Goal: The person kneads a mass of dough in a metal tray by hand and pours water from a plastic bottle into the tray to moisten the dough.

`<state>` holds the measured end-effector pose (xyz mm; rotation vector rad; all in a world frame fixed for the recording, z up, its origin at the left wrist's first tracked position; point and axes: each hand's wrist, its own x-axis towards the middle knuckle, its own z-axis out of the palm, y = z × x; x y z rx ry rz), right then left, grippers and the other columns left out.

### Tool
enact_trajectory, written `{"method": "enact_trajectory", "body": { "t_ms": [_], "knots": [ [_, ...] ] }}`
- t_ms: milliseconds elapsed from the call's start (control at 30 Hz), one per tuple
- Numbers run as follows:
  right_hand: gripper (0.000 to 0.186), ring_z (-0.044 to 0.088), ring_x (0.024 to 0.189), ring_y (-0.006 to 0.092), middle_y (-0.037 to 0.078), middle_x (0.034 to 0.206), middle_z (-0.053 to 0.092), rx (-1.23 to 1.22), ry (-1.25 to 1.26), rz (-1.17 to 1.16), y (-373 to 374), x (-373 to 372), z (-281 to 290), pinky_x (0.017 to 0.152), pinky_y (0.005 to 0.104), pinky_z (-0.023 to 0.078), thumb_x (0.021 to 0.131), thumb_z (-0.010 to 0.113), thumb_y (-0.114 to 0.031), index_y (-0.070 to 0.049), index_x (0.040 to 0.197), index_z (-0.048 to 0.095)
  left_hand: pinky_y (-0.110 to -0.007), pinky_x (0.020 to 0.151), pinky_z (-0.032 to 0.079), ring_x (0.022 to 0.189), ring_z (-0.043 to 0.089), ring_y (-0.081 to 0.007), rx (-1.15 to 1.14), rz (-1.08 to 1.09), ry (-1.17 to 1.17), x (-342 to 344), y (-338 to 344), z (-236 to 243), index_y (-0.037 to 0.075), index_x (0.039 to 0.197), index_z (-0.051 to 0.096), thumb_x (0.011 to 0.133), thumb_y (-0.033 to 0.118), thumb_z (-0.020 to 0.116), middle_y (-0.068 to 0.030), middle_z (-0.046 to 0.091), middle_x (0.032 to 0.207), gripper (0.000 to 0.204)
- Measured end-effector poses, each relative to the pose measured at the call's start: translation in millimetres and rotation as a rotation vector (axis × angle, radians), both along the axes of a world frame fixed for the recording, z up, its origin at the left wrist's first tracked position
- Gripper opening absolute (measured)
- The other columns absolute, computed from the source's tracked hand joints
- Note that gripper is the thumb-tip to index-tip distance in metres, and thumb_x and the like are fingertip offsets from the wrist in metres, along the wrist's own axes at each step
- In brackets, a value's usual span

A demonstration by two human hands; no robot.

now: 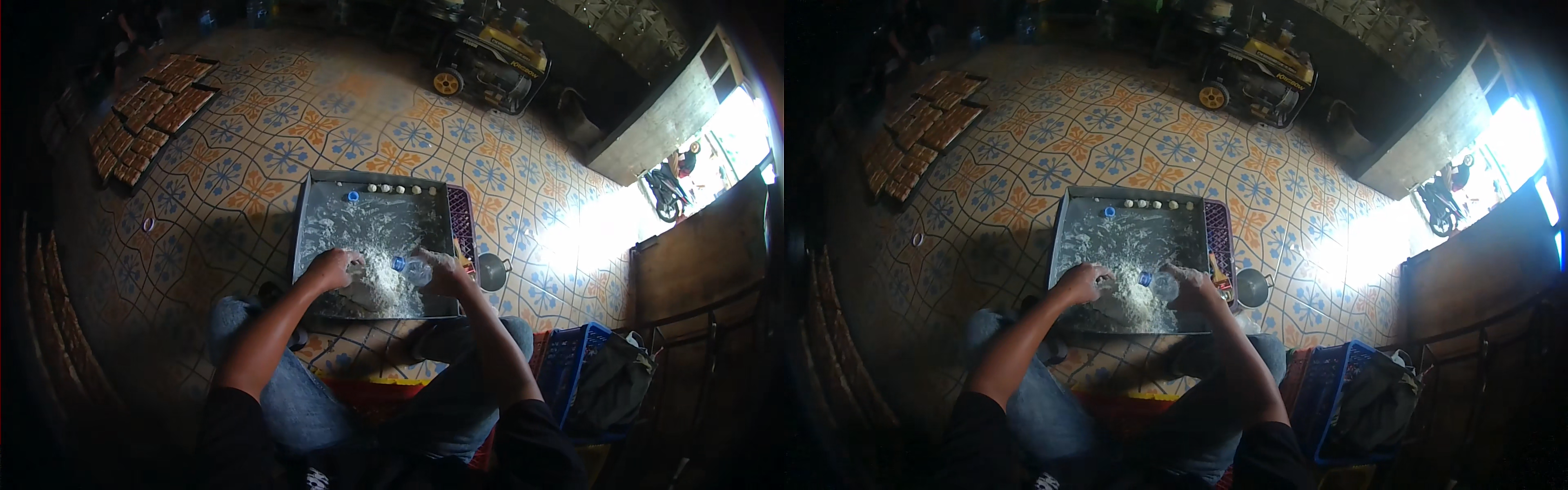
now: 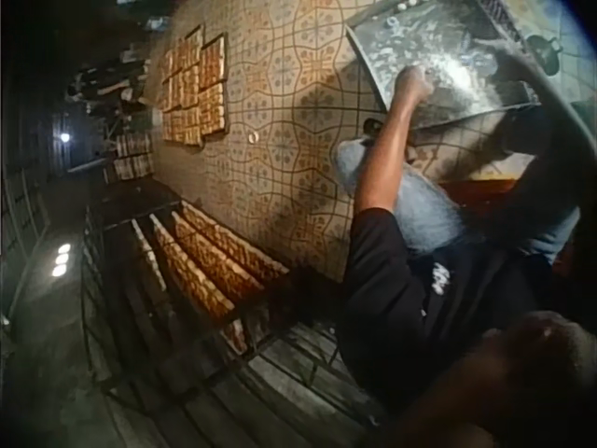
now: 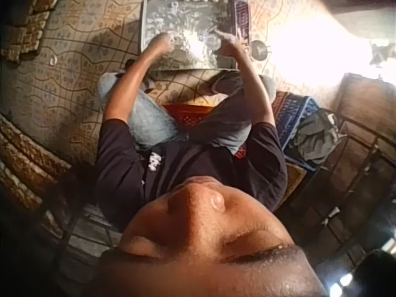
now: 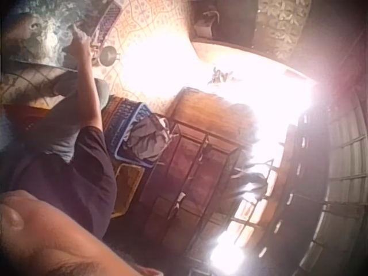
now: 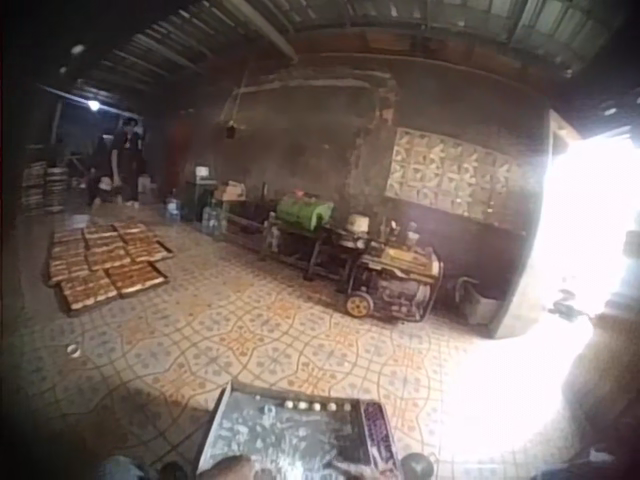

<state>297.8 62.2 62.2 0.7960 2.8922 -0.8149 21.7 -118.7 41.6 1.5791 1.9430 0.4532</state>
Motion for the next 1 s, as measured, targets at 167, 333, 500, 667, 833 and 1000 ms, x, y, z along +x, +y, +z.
{"method": "enact_trajectory", "body": {
  "t_ms": [167,333,500,667,833,1000],
  "knots": [
    [0.083,0.069,0.111,0.0381,0.017,0.121,0.072,0.07,0.016,0.053,7.7,3.3,-15.0,0.093,0.0482,0.055,0.064,0.087,-0.026,-0.023,0.141,0.056,-0.043,0.088,0.056,0.099,0.071,-0.0347,0.015,-0.019,0.018,6.1,9.7,2.3,0.016,0.124,0.072,0.069,0.004,0.068,-0.0169,0.074,0.108,0.057],
    [0.088,0.068,0.113,0.0368,0.015,0.122,0.072,0.089,-0.017,0.074,5.2,0.7,-9.6,0.094,0.0534,0.051,0.065,0.086,-0.03,-0.029,0.147,0.052,-0.043,0.087,0.056,0.097,0.072,-0.0365,-0.041,-0.007,-0.002,5.6,8.4,-0.3,0.015,0.123,0.072,0.068,0.004,0.068,-0.0189,0.075,0.103,0.057],
    [0.09,0.067,0.117,0.0329,0.011,0.124,0.071,0.165,-0.092,0.085,3.2,-0.4,-8.0,0.095,0.0546,0.046,0.067,0.087,-0.033,-0.031,0.149,0.05,-0.043,0.086,0.056,0.098,0.072,-0.0368,0.057,-0.044,-0.022,3.3,6.7,-16.0,0.015,0.123,0.072,0.068,0.003,0.068,-0.0198,0.074,0.104,0.056],
    [0.092,0.066,0.118,0.0334,0.011,0.121,0.072,0.172,-0.126,0.081,5.9,-0.3,-10.2,0.095,0.0539,0.046,0.066,0.088,-0.03,-0.031,0.149,0.049,-0.043,0.086,0.056,0.098,0.072,-0.0371,0.017,-0.042,-0.025,4.0,7.5,-12.6,0.015,0.122,0.072,0.069,0.004,0.068,-0.0198,0.074,0.104,0.054],
    [0.096,0.066,0.118,0.0342,0.012,0.121,0.072,0.188,-0.097,0.095,8.1,1.9,-15.8,0.099,0.055,0.044,0.063,0.087,-0.025,-0.032,0.15,0.049,-0.043,0.085,0.056,0.096,0.072,-0.0365,0.009,-0.038,-0.041,3.6,6.8,-4.5,0.016,0.122,0.073,0.07,0.005,0.068,-0.0195,0.075,0.104,0.053],
    [0.094,0.066,0.118,0.0357,0.014,0.121,0.072,0.181,-0.137,0.076,6.9,-1.0,-15.4,0.102,0.056,0.042,0.062,0.086,-0.021,-0.031,0.149,0.051,-0.042,0.096,0.056,0.113,0.069,-0.0347,-0.107,-0.028,-0.027,3.6,7.8,1.1,0.015,0.122,0.072,0.071,0.006,0.071,-0.0151,0.073,0.122,0.052]
  ]
}}
